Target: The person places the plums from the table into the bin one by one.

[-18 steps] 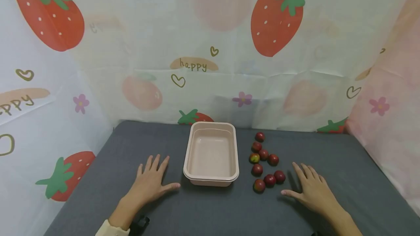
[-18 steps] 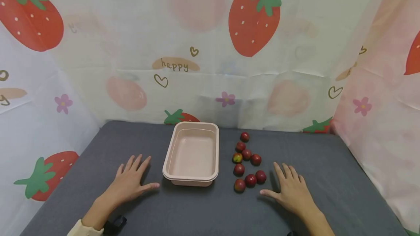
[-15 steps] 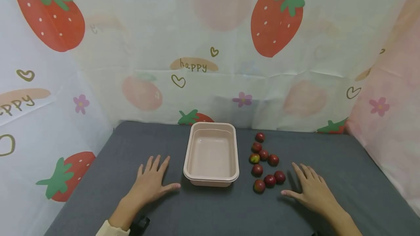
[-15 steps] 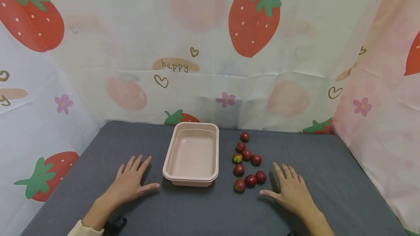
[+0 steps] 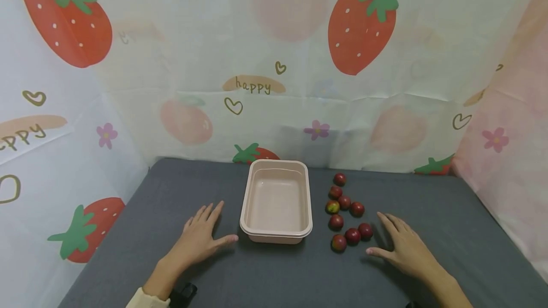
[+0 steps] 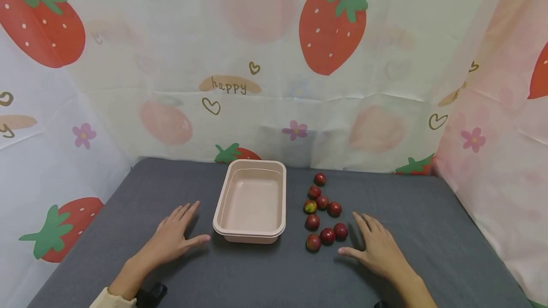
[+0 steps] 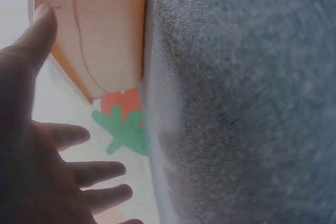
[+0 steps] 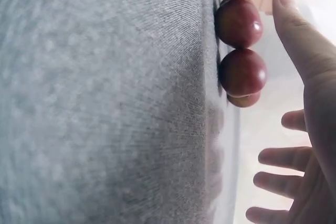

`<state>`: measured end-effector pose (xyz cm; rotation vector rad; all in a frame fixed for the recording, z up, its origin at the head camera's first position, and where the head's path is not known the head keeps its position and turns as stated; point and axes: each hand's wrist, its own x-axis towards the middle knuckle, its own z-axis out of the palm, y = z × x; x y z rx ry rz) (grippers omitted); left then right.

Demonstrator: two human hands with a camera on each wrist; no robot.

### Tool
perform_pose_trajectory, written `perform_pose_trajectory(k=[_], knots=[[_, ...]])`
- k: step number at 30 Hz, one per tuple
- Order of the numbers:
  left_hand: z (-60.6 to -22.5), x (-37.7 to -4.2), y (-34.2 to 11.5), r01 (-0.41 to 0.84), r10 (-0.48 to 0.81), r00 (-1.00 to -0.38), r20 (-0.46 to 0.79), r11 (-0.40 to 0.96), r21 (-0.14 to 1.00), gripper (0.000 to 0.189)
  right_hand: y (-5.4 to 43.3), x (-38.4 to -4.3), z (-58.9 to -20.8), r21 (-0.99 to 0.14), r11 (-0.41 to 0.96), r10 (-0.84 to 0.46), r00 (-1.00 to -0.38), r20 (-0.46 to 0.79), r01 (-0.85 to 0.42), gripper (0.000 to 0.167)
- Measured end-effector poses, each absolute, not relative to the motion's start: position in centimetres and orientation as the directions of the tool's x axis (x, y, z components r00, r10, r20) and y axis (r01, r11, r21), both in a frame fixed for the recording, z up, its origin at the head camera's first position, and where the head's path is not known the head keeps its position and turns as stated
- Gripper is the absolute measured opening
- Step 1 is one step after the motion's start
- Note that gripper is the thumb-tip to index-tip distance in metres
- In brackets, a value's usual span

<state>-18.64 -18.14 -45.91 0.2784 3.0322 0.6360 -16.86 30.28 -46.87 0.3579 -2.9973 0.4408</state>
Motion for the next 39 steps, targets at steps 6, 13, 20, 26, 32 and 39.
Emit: perform_pose_trajectory(k=[6,13,20,26,32,39], knots=[[-46.1,-19.0,-18.2,0.169,0.191,-0.982,0.011,0.84,0.516,0.092,30.4,-17.2,-46.9,-0.423,0.877,-0.201,-0.974,0.108,-0.228,0.091],[-46.2,-19.7,-17.7,0.128,0.192,-0.981,-0.014,0.705,0.697,0.082,30.4,-17.7,-47.2,-0.546,0.803,-0.202,-0.971,0.128,-0.239,0.08],[-46.4,-20.2,-16.7,0.096,0.145,-0.989,0.013,0.581,0.808,0.065,30.1,-18.0,-47.3,-0.591,0.764,-0.204,-0.966,0.159,-0.259,0.066],[-46.7,-20.6,-15.8,0.111,0.108,-0.992,0.071,0.433,0.894,0.058,29.8,-18.3,-47.3,-0.605,0.754,-0.209,-0.967,0.149,-0.256,0.058],[-46.6,-20.5,-14.7,0.075,0.046,-0.997,0.062,0.356,0.931,0.055,29.6,-18.7,-47.5,-0.586,0.762,-0.228,-0.962,0.153,-0.274,0.054],[-46.4,-20.7,-13.6,0.083,0.018,-0.997,0.082,0.303,0.949,0.051,29.3,-18.8,-47.5,-0.584,0.764,-0.227,-0.962,0.155,-0.274,0.047]])
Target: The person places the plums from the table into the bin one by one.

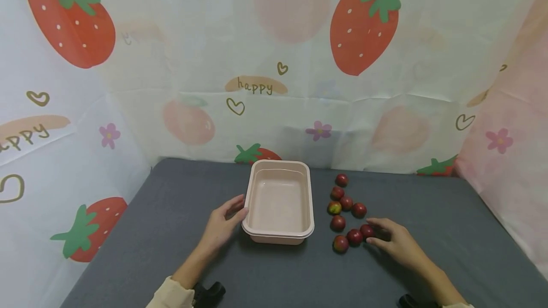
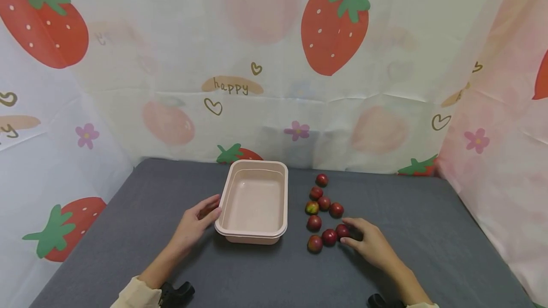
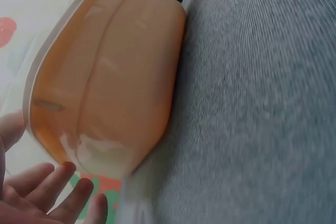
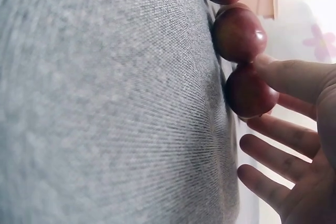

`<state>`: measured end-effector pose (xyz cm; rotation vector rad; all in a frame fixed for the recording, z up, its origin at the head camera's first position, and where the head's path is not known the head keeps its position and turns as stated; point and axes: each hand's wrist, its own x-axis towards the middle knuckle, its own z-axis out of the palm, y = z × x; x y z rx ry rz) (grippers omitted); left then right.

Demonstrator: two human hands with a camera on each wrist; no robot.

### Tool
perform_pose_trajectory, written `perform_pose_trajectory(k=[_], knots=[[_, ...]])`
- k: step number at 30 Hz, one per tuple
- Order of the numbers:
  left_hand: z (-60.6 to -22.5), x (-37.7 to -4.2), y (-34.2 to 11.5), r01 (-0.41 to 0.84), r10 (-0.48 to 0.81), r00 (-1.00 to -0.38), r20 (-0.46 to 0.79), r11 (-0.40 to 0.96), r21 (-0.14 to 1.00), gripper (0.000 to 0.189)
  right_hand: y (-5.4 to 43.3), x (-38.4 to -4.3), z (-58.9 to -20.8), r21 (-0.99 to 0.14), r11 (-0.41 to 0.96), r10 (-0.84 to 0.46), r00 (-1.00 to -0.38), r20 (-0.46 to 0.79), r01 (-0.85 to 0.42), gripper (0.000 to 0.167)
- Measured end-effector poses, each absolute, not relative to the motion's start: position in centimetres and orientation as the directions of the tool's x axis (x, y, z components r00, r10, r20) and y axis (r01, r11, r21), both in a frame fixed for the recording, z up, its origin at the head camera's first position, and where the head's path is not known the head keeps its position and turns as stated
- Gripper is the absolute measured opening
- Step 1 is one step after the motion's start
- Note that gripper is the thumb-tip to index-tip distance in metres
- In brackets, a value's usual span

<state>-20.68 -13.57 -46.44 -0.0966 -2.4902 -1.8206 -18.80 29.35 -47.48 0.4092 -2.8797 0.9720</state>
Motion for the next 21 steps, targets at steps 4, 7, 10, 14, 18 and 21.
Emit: perform_pose_trajectory(k=[4,7,10,14,18,21], knots=[[-46.5,-20.8,-13.1,0.078,-0.008,-0.996,0.084,0.273,0.959,0.05,29.1,-18.8,-47.4,-0.574,0.772,-0.218,-0.962,0.167,-0.274,0.041],[-46.5,-20.9,-12.8,0.073,-0.03,-0.996,0.084,0.258,0.963,0.048,29.0,-18.8,-47.3,-0.565,0.779,-0.209,-0.963,0.173,-0.271,0.038],[-46.3,-20.8,-12.6,0.072,-0.047,-0.995,0.086,0.25,0.966,0.047,29.0,-18.8,-47.3,-0.568,0.78,-0.202,-0.965,0.168,-0.262,0.037],[-46.4,-20.9,-12.5,0.078,-0.065,-0.993,0.097,0.251,0.965,0.045,29.1,-18.8,-47.3,-0.583,0.772,-0.197,-0.967,0.161,-0.254,0.036],[-46.4,-20.9,-12.5,0.072,-0.088,-0.991,0.098,0.263,0.962,0.042,29.0,-18.8,-47.4,-0.579,0.776,-0.193,-0.968,0.159,-0.25,0.036],[-46.3,-20.9,-12.4,0.069,-0.105,-0.989,0.1,0.269,0.961,0.04,29.0,-18.8,-47.4,-0.579,0.776,-0.188,-0.968,0.163,-0.248,0.035]])
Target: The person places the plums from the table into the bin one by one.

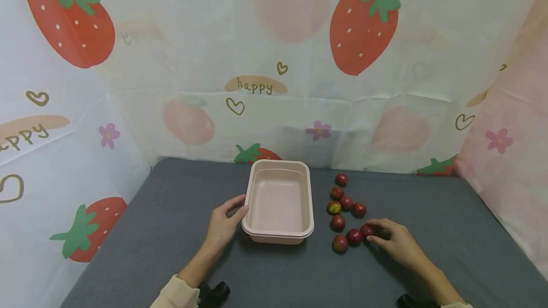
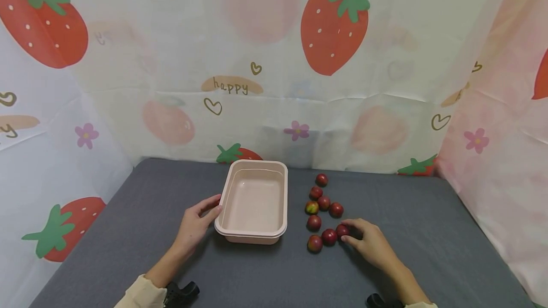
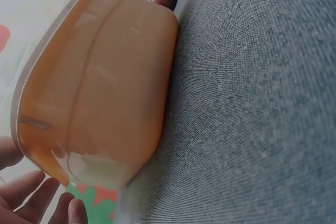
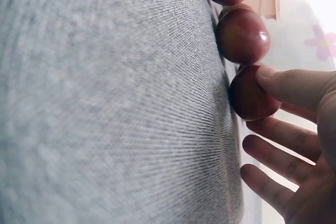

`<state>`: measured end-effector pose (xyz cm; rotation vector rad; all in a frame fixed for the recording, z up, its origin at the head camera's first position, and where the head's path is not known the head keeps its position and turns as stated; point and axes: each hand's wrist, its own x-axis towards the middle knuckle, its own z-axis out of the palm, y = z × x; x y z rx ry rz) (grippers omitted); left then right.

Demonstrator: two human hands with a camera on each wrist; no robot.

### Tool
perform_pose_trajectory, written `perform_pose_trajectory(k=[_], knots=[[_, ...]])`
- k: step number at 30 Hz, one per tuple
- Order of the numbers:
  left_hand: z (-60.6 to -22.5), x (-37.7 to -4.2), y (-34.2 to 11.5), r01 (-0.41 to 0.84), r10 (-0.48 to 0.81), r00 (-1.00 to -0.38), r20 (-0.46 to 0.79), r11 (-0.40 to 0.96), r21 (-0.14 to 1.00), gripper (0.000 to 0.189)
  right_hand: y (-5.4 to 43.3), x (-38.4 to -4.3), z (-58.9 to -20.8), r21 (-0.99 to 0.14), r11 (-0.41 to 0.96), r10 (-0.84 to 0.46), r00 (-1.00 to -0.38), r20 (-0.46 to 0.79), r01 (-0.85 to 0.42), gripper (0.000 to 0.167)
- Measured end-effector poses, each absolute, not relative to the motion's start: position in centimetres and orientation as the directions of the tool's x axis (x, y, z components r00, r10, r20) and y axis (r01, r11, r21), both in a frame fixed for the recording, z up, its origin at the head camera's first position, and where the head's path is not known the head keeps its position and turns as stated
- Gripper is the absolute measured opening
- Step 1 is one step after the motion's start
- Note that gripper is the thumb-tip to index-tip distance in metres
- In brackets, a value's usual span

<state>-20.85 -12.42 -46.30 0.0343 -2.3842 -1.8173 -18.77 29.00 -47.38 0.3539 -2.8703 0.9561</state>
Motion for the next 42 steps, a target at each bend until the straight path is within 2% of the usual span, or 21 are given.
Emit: perform_pose_trajectory(k=[29,42], knots=[[-46.5,-20.9,-12.3,0.069,-0.146,-0.983,0.11,0.262,0.963,0.037,29.3,-18.8,-46.9,-0.581,0.774,-0.169,-0.966,0.195,-0.253,0.035],[-46.5,-20.8,-12.1,0.065,-0.15,-0.983,0.108,0.267,0.962,0.037,29.2,-19.2,-45.0,-0.562,0.752,-0.206,-0.933,0.295,-0.343,0.033]])
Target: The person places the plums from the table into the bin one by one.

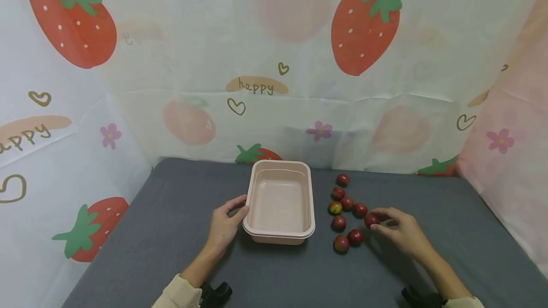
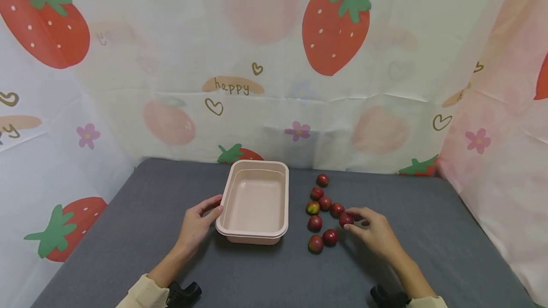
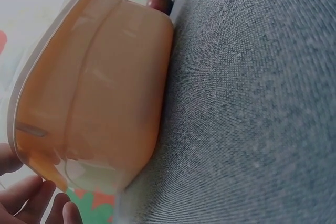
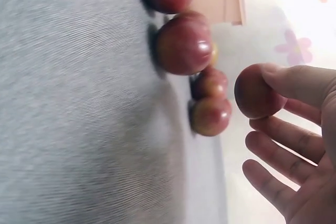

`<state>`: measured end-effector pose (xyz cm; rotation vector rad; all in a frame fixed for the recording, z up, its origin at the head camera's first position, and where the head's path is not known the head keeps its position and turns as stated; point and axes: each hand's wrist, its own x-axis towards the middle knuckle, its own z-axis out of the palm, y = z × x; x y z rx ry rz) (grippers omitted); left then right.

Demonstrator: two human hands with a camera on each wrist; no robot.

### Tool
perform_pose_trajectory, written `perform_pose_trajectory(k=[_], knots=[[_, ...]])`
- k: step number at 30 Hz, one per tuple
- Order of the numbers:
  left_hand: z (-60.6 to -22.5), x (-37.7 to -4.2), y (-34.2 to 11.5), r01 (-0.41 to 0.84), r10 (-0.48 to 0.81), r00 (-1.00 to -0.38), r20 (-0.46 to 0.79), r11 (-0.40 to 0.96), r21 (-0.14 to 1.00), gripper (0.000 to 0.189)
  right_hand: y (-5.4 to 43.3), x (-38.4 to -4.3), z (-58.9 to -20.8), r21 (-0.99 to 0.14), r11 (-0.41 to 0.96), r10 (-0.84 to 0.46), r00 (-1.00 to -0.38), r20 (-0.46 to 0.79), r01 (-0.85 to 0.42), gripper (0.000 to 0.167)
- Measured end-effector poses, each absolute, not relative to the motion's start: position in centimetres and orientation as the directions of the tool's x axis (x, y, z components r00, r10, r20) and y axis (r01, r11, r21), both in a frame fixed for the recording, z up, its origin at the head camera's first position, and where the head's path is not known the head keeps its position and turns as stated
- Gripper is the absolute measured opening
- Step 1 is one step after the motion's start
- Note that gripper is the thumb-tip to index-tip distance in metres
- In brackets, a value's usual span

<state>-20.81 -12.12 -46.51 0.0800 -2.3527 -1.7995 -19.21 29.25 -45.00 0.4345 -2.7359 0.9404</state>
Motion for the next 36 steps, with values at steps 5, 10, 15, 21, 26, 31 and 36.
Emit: perform_pose_trajectory(k=[5,10,15,21,26,31,36], knots=[[-46.6,-20.9,-12.1,0.07,-0.148,-0.982,0.114,0.272,0.96,0.037,28.8,-19.7,-43.7,-0.558,0.733,-0.233,-0.915,0.33,-0.388,0.034],[-46.6,-20.8,-12.1,0.07,-0.148,-0.983,0.113,0.266,0.961,0.037,28.2,-20.5,-42.5,-0.539,0.723,-0.265,-0.894,0.36,-0.432,0.033],[-46.5,-20.8,-12.0,0.063,-0.154,-0.982,0.108,0.272,0.96,0.037,27.7,-21.6,-41.7,-0.509,0.716,-0.3,-0.869,0.394,-0.478,0.032],[-46.5,-20.8,-12.1,0.07,-0.149,-0.982,0.115,0.281,0.957,0.037,26.7,-23.1,-40.3,-0.539,0.71,-0.306,-0.888,0.344,-0.453,0.033],[-46.4,-20.7,-12.1,0.075,-0.148,-0.982,0.12,0.279,0.957,0.037,25.6,-24.2,-39.2,-0.568,0.709,-0.303,-0.908,0.289,-0.418,0.036],[-46.4,-20.7,-12.0,0.073,-0.15,-0.981,0.12,0.288,0.955,0.037,24.6,-25.5,-38.6,-0.592,0.681,-0.327,-0.903,0.28,-0.43,0.036],[-46.4,-20.7,-12.0,0.074,-0.148,-0.982,0.121,0.286,0.955,0.037,23.3,-26.7,-38.0,-0.625,0.643,-0.347,-0.896,0.279,-0.443,0.035]])
